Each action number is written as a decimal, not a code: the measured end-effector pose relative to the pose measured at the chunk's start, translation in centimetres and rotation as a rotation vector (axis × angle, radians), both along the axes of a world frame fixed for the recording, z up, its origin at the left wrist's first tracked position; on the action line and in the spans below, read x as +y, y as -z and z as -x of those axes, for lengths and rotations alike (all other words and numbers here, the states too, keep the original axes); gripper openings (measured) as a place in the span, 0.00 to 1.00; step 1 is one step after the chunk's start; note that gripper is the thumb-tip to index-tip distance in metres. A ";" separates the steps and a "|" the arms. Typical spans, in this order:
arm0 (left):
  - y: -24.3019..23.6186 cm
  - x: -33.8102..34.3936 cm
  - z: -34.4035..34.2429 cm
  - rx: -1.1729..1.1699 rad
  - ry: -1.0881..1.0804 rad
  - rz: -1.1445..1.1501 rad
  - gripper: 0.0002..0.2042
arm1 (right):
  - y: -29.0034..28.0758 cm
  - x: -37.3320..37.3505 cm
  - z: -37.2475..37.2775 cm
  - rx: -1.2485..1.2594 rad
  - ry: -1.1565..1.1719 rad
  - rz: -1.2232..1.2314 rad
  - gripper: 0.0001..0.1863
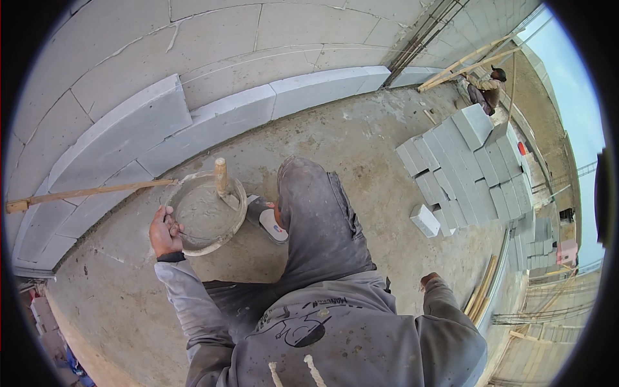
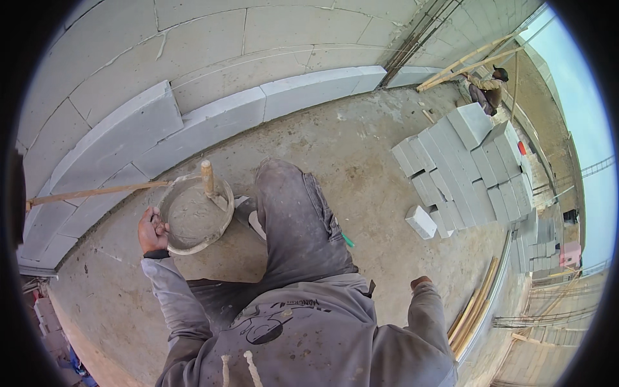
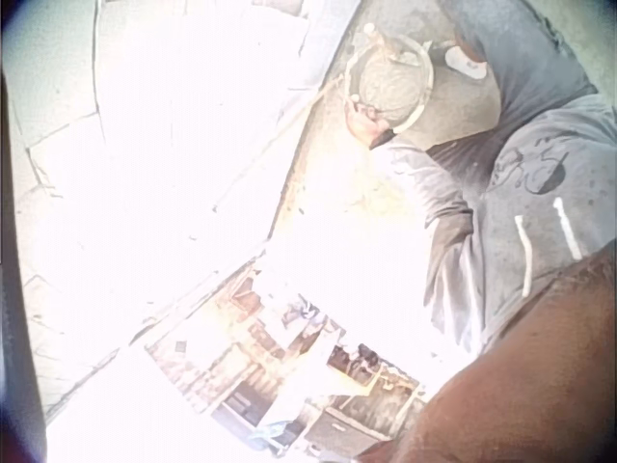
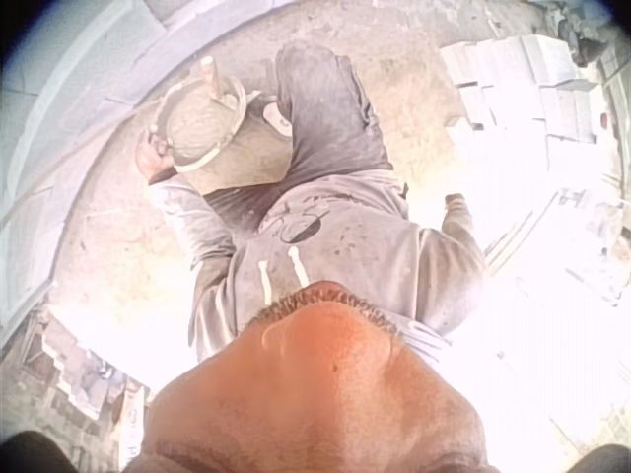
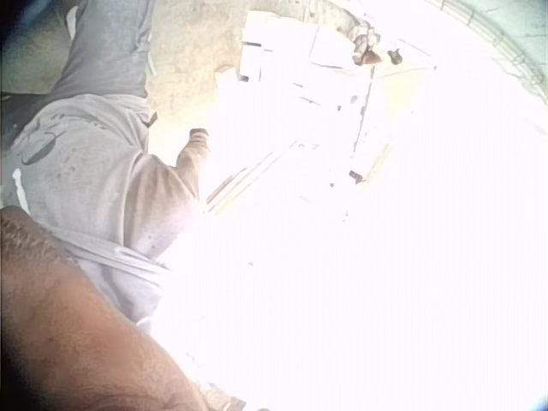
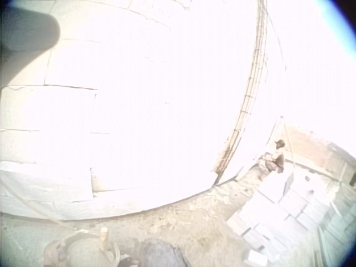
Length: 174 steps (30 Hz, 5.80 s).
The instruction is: The person builds a wall by applying mortar from a bucket to lightweight concrete blocks with a trowel, then laying the blocks and tapping them into place with a rubber mallet.
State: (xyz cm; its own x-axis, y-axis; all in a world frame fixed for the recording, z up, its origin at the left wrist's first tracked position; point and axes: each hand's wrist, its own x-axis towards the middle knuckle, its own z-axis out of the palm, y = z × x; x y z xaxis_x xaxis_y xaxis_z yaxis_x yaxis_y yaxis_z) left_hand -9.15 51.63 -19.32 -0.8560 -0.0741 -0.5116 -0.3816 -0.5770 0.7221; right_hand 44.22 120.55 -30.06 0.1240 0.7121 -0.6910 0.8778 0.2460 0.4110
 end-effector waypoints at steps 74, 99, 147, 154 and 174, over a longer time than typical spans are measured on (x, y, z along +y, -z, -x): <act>17.2 1.2 -5.4 -0.517 -0.528 0.913 0.19 | -12.5 -47.0 63.0 0.548 -2.424 0.232 0.13; 18.9 2.0 -6.6 -0.646 -0.603 1.263 0.20 | -7.8 -24.7 79.4 0.475 -0.952 1.502 0.20; 21.0 -6.1 -7.5 -0.777 -0.495 0.935 0.26 | -2.8 18.4 84.6 0.836 -1.274 -0.594 0.21; 21.7 -8.0 -8.2 -0.856 -0.481 1.082 0.32 | -0.5 19.7 83.4 0.927 -1.156 -0.668 0.21; 24.3 -9.3 -8.4 -0.838 -0.372 1.108 0.30 | 9.0 4.1 71.3 1.159 -1.016 -0.381 0.21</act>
State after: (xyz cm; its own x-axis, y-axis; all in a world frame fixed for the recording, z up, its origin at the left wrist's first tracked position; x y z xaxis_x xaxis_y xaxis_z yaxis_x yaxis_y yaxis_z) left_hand -0.73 42.31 -43.65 -0.1800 -0.9085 -0.3772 -0.8659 -0.0357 0.4990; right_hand -27.04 124.66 -39.02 -0.9359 0.3131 0.1616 0.2874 0.9437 -0.1635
